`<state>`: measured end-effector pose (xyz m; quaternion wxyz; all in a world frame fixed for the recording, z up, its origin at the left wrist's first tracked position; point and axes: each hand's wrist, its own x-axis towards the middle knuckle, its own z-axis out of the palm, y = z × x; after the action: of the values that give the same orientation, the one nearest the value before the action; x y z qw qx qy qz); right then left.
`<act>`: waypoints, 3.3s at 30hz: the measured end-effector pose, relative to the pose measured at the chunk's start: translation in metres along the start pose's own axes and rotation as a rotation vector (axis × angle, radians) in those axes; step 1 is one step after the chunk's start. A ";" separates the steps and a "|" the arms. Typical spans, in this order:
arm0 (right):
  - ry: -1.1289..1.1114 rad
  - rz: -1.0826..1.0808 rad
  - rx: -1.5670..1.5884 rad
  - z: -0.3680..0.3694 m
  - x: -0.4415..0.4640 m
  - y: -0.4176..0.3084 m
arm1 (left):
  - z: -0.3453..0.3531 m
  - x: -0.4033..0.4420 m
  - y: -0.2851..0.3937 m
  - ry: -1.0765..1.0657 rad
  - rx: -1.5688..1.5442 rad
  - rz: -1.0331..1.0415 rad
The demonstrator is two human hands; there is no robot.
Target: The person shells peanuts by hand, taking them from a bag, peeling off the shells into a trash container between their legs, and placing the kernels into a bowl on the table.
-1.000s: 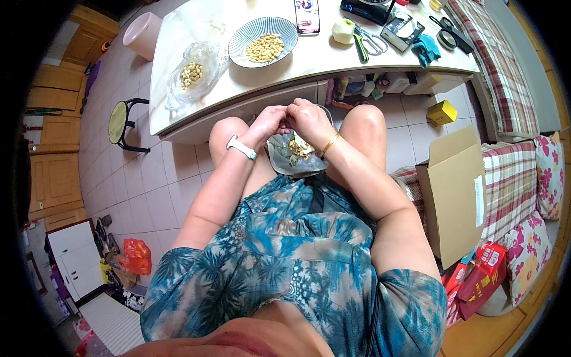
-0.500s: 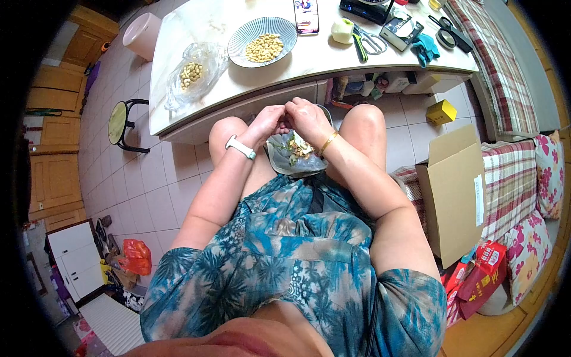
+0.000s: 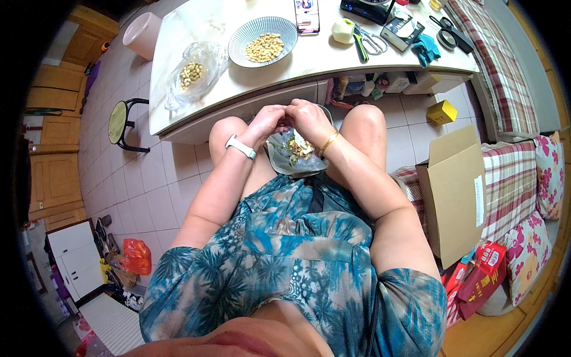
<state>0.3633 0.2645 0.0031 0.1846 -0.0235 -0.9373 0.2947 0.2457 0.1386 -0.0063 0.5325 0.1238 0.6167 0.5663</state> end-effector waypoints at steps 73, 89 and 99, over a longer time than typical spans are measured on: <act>0.087 0.170 -0.014 -0.004 0.004 0.001 | -0.009 0.019 -0.020 0.109 0.285 0.277; 0.102 0.120 -0.009 0.000 0.005 0.005 | -0.010 0.022 -0.021 0.068 0.213 0.219; 0.116 0.157 0.010 -0.007 0.007 -0.002 | -0.009 0.020 -0.020 0.069 0.246 0.243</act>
<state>0.3594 0.2673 0.0117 0.2150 -0.1131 -0.9187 0.3112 0.2394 0.1424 -0.0354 0.4195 0.2423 0.6796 0.5508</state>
